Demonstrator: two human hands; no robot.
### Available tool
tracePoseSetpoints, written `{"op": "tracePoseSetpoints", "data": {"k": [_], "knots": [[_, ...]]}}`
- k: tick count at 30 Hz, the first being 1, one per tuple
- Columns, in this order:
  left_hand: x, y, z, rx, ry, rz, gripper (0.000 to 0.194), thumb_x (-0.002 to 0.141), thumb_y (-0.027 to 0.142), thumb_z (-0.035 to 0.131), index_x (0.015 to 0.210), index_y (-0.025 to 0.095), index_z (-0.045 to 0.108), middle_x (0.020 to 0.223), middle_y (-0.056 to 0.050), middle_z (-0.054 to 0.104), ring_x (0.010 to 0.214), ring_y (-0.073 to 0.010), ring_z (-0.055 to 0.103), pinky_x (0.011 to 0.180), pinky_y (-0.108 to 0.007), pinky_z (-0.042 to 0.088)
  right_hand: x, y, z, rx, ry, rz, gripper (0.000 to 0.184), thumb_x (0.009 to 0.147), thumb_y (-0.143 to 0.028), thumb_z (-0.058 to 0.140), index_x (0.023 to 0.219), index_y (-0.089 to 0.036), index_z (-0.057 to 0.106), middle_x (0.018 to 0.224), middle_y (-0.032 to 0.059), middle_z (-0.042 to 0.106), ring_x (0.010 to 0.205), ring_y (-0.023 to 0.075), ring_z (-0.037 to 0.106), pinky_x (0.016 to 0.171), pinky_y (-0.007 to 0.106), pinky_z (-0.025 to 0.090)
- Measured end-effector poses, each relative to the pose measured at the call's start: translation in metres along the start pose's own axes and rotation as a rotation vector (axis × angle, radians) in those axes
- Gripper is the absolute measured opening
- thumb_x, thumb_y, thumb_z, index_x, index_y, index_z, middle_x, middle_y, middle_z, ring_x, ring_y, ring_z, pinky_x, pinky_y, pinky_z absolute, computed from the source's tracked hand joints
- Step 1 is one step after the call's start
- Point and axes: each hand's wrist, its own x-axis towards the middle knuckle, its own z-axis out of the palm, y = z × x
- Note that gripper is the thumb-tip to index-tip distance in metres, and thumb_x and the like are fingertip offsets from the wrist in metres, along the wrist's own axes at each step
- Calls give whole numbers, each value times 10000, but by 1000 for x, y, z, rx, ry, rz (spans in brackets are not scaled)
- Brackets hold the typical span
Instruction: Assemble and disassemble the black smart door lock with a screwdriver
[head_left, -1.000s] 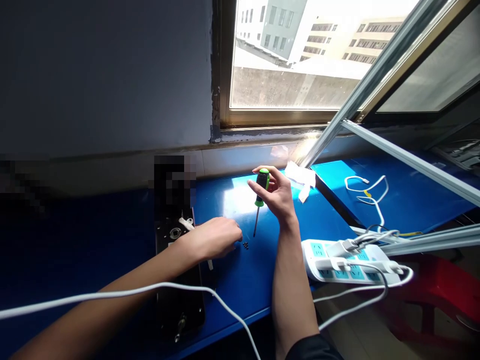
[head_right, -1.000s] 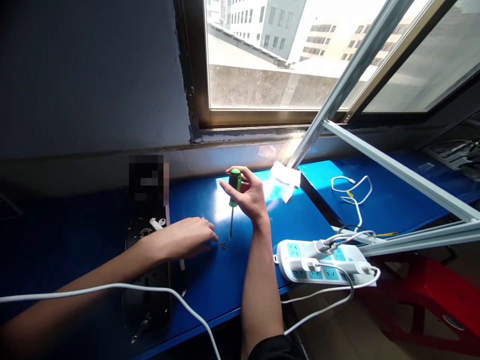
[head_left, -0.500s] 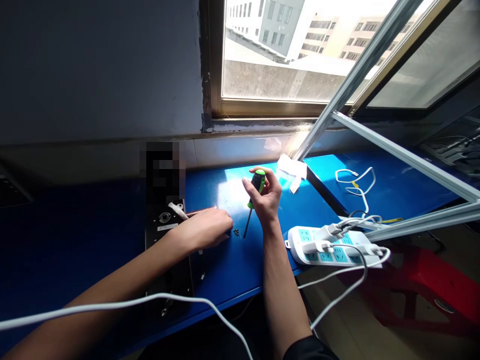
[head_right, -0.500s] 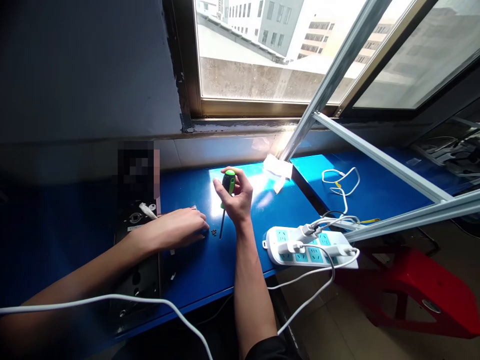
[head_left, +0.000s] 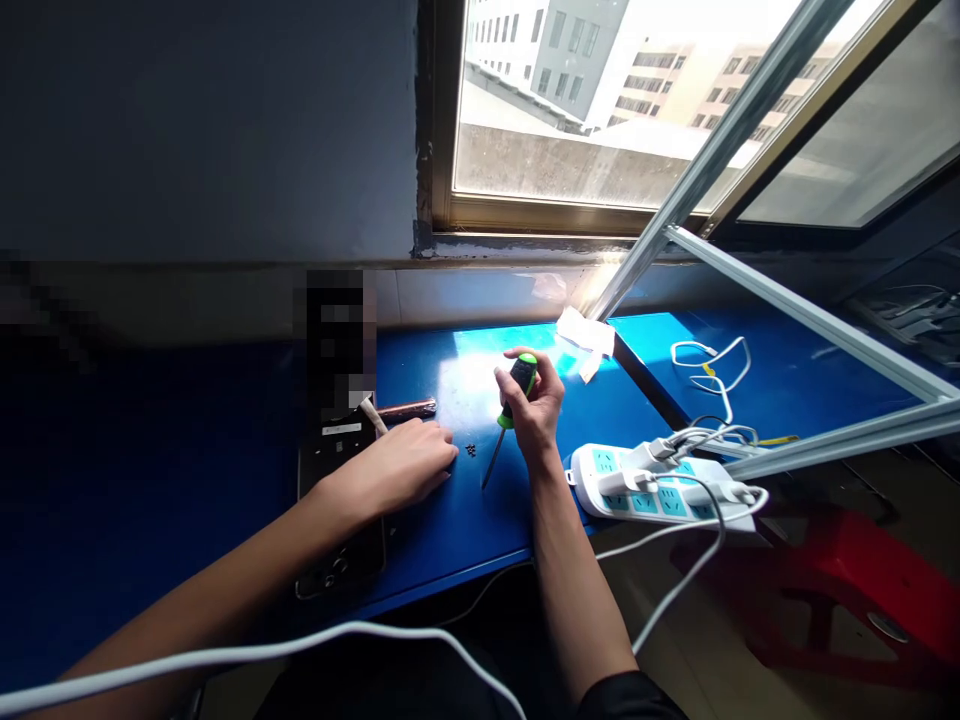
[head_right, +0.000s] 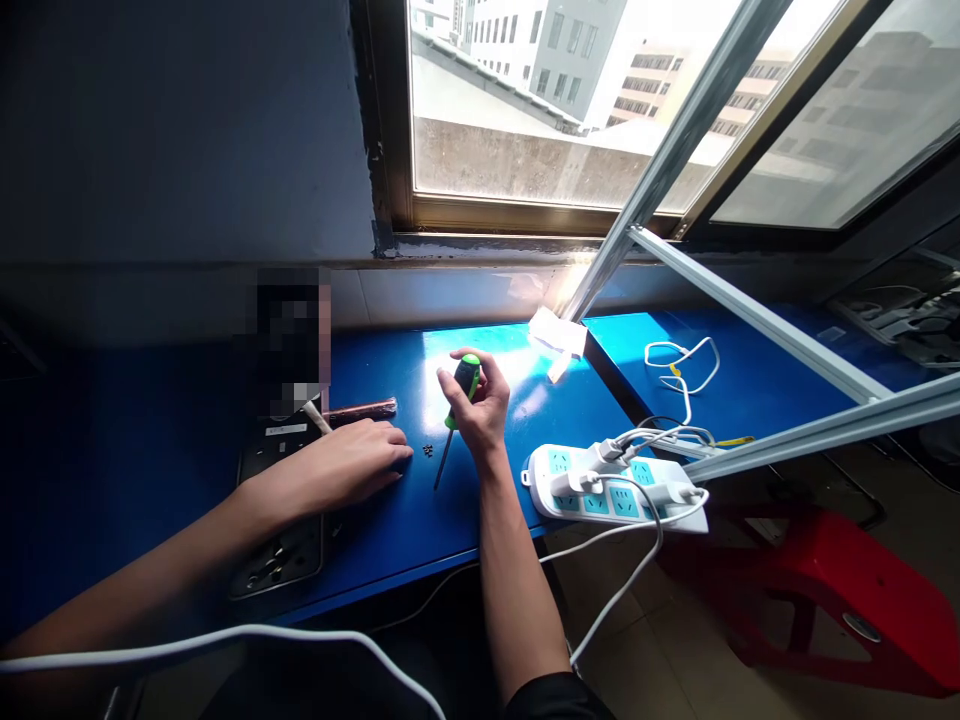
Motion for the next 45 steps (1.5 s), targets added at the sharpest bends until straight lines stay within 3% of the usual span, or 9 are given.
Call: {"op": "tracePoseSetpoints", "data": {"k": [6,13,26,33,36,41,45], "knots": [[-5,6,6,39,-24,-49,127,938,147,644,1010,177,744,1063,-110,731,998,-258,700,886,-343,533,-2,2,-5,-30,147,-62,300,897,-468,706,1072,-259,579,593,-109,435,447,87,436,438,224,385],[-3,16,9,57,-24,-29,217,965,156,612,1142,174,738,1143,-126,726,1030,-273,701,886,-348,527,0,0,-13,-100,319,-181,283,890,-429,734,1013,-251,551,781,-55,517,540,83,505,507,238,435],[-1,12,15,22,32,-21,224,996,188,578,1167,182,722,1148,-128,703,1019,-264,693,914,-359,525,-1,-1,-8,-140,291,-193,276,867,-414,753,984,-254,562,765,-48,547,535,87,500,498,239,425],[-2,18,3,-83,78,-98,210,1014,241,609,1148,185,761,1082,-107,761,988,-250,737,844,-328,574,6,-4,-1,-39,352,-154,239,965,-438,621,1033,-281,455,697,-78,400,495,97,449,458,242,396],[-7,19,-5,-107,150,-140,201,1028,210,602,1113,173,780,1047,-91,784,952,-243,755,824,-335,591,15,-17,9,100,387,-183,225,950,-400,649,999,-287,462,699,-74,378,497,97,427,450,244,394],[-21,16,-20,-144,379,-91,177,1019,212,635,1076,162,795,1035,-80,808,1030,-251,765,1004,-406,596,34,-48,32,232,378,-245,202,932,-356,665,986,-292,481,678,-69,343,496,96,388,432,229,355],[-36,12,-38,-245,526,-101,182,996,196,669,1112,151,801,1077,-89,811,1012,-240,765,884,-366,638,50,-69,54,194,347,-316,169,964,-378,596,1001,-297,452,713,-50,362,505,99,400,445,242,385]]}}
